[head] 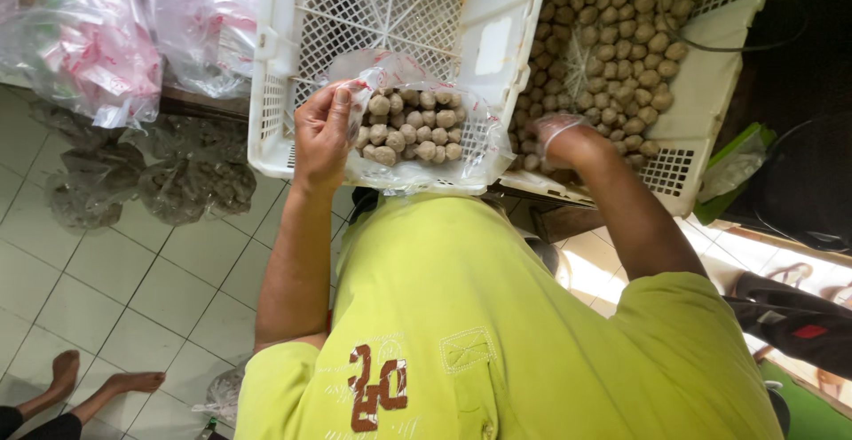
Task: The person holds open a plastic bag inside a crate and places round meatballs into it one at a time, then ties the filled bag and sets it aside. Later, the person squeezes liquid from a squeeze bottle over the meatballs in a crate and continues bagging them.
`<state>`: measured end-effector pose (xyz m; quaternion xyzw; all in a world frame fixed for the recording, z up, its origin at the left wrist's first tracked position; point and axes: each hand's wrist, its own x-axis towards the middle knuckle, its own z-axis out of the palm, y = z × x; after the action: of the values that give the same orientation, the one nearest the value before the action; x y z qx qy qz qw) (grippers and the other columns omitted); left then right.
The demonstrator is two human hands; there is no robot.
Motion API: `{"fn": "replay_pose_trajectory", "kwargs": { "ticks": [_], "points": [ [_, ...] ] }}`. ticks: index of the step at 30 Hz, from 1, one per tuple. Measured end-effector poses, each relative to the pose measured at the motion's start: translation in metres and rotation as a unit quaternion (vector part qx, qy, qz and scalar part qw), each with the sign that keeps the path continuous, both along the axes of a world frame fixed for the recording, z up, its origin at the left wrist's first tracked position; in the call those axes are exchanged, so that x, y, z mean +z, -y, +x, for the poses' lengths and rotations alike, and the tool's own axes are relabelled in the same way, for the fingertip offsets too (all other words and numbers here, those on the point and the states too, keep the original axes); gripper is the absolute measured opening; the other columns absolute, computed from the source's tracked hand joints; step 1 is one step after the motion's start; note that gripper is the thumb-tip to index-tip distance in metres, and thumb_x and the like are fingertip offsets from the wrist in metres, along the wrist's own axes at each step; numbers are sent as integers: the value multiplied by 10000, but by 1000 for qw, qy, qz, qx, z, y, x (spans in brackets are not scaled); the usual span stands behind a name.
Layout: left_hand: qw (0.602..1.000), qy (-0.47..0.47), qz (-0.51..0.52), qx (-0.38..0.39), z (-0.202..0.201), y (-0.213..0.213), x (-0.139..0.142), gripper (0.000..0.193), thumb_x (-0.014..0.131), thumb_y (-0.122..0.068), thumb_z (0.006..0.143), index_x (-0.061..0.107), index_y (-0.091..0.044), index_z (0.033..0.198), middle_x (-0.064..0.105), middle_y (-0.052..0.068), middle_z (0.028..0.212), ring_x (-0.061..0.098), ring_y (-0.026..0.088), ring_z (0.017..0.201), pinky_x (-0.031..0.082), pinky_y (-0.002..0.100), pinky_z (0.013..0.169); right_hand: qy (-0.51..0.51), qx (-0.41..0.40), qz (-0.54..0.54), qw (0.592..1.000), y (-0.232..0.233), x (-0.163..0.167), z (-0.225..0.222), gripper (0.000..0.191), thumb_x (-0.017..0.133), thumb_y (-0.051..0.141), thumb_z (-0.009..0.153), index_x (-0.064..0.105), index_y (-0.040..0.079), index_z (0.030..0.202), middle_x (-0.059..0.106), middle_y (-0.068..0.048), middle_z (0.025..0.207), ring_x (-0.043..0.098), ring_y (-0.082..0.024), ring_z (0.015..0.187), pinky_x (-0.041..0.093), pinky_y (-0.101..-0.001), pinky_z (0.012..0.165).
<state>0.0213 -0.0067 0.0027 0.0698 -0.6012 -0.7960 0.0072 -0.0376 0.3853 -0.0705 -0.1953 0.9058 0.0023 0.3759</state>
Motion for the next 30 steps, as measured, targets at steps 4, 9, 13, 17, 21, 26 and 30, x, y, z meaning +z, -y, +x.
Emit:
{"fn": "replay_pose_trajectory", "kwargs": {
  "ticks": [4,9,13,17,21,26,30],
  "points": [
    [999,-44,-23,1,-3,-2,1,276,574,-197,1116,712,21,1212,694,-5,996,575,44,876,490,216,785,-24,-22,-54,998,-10,34,-4,494,666,97,834,646,124,1326,657,-175,1276,628,-372,1151,509,-459,977],
    [998,-52,-42,-6,-2,-3,8,280,567,-201,1118,710,24,1202,717,9,1036,616,54,932,519,223,839,-48,-63,-250,965,7,114,14,247,672,188,985,690,103,1217,711,-132,1165,674,-266,1013,550,-397,873],
    [998,-63,-23,-15,-4,-2,9,284,560,-203,1114,702,25,1207,727,12,1043,634,58,944,536,227,851,-38,83,-463,882,63,133,20,227,729,164,962,667,98,1170,676,-74,955,674,-190,793,618,-317,734],
    [999,-34,-6,-15,-2,0,4,295,563,-206,1115,703,28,1229,714,7,1019,598,49,888,502,219,783,-136,85,-656,737,94,109,18,322,638,-4,1025,559,45,1333,625,-154,1321,689,-287,1102,644,-373,958],
    [997,-58,-55,8,1,3,-2,278,571,-188,1127,707,34,1226,714,24,1069,603,57,931,512,233,834,-190,-116,-461,859,29,91,-8,278,633,115,1078,582,56,1346,652,-140,1275,703,-226,1087,626,-343,943],
    [998,-61,-13,-7,4,3,-8,250,564,-182,1133,701,3,1229,716,10,1067,608,52,925,513,227,839,-57,-219,-100,969,-46,39,-8,383,672,284,971,676,109,1311,700,-146,1260,675,-320,1127,529,-459,996],
    [999,-18,-31,14,2,5,-16,257,573,-206,1133,748,-24,1179,604,-50,890,464,16,743,373,195,638,-77,24,-56,995,-45,-17,8,545,752,299,859,627,57,1331,649,-208,1249,623,-401,1105,497,-495,953]
  ]
}}
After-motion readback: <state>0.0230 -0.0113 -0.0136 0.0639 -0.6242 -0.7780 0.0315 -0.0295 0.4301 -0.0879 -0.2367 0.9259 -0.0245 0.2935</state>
